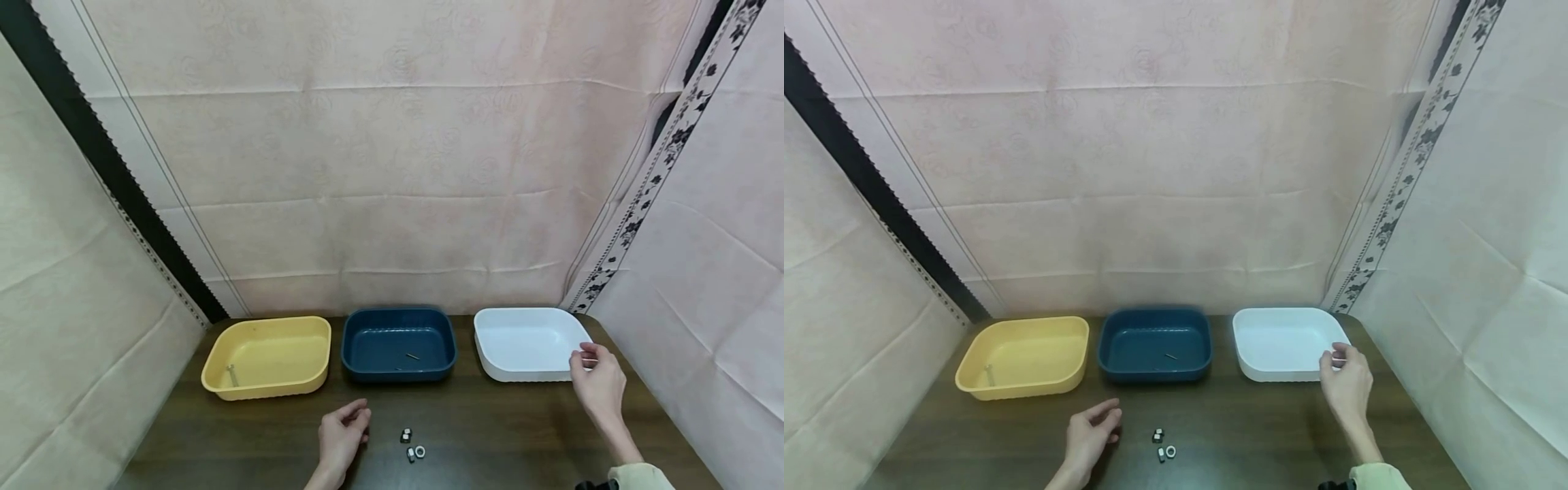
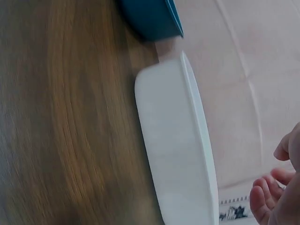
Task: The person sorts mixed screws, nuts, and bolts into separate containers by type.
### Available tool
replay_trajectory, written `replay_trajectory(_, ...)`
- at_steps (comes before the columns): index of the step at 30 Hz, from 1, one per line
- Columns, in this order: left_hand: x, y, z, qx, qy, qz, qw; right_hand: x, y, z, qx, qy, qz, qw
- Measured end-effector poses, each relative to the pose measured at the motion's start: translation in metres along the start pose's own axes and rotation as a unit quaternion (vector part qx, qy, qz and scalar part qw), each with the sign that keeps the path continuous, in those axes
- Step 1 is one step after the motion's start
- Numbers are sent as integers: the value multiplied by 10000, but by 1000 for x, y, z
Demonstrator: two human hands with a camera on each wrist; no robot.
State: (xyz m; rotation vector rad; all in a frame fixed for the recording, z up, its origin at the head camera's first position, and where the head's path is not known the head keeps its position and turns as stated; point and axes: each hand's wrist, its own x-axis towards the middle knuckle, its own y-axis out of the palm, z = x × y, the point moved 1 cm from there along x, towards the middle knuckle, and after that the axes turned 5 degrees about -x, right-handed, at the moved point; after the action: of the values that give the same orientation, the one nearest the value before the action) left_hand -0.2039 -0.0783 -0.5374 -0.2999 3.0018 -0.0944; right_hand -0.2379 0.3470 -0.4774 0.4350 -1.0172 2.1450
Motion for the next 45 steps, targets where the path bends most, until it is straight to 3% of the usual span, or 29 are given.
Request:
replay_trajectory(5,-6,8,3,239,732,323,9965,8,-6,-21,-114,654,177,9976)
replay_trajectory(8,-8,11,6,218,862,445,9950,9,-10,-34,-66,1326,525,9898)
replay_trajectory(11,-10,13,8,250,847,495,9949,11,-13,-45,16,2003,949,9751)
replay_trajectory(16,-12,15,10,356,850,504,9945,19,-15,-56,241,2801,1541,9472)
replay_trajectory(21,-12,19,12,599,788,669,9928,29,-11,-62,798,3476,1733,9180)
replay_trajectory(25,-10,21,16,731,928,921,9887,34,-5,-67,1206,3925,1790,8941)
replay_trajectory(28,-10,23,18,809,1175,1015,9846,36,-1,-71,1382,4106,1809,8830)
replay_trajectory(34,-8,25,21,1021,1670,1117,9743,38,3,-73,1638,4216,1747,8746)
replay_trajectory(45,-9,30,25,947,1706,1306,9720,37,8,-79,2013,4310,1583,8652)
